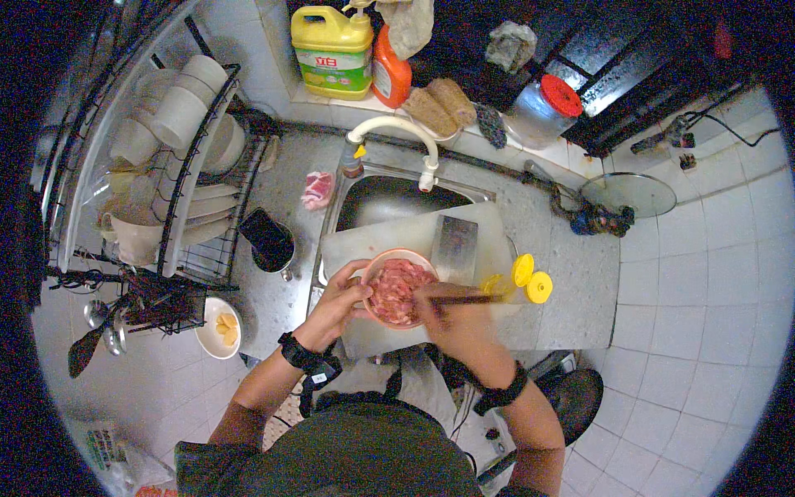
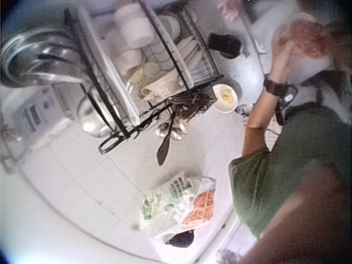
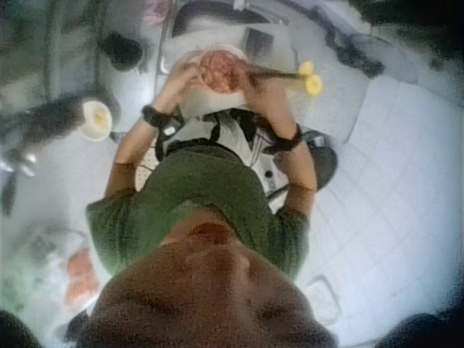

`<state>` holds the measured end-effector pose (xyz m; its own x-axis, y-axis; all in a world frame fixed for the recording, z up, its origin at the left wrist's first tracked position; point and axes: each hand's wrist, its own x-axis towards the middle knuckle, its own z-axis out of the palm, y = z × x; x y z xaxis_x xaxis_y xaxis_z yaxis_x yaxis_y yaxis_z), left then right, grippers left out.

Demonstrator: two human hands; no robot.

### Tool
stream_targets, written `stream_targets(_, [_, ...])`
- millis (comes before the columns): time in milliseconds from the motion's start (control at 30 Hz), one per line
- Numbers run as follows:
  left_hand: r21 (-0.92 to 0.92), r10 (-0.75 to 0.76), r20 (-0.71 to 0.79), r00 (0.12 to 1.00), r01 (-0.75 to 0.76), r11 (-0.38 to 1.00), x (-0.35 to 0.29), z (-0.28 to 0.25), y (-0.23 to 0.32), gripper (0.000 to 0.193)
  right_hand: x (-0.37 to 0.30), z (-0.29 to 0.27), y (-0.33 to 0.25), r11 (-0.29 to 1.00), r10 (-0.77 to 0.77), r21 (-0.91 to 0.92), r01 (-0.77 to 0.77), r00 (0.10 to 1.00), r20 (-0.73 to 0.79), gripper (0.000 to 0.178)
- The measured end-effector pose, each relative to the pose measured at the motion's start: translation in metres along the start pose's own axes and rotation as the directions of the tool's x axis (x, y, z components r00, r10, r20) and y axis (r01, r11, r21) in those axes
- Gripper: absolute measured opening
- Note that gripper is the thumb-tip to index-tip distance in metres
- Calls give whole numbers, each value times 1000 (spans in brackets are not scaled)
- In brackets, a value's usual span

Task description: The person adds seasoning from a jar, a squeeze bottle, and a liquid bottle into a bowl of meat, then stirs the contents with a pair of chopsticks.

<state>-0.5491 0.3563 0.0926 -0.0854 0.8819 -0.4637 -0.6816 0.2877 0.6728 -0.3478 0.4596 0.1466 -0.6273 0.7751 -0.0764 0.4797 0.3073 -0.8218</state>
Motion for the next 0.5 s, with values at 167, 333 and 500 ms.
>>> stream_targets(167, [-13, 7, 56, 998, -6, 1000, 8, 6, -7, 44, 12, 21, -36, 938, -332, -130, 320, 939, -87, 6])
stream_targets(333, [-30, 13, 15, 1000, -12, 999, 4, -3, -10, 44, -6, -23, -49, 994, -108, -25, 105, 984, -141, 10])
stream_targets(500, [-51, 8, 34, 999, -6, 999, 5, 4, -10, 46, -5, -5, -29, 996, -56, -81, 43, 986, -159, 11])
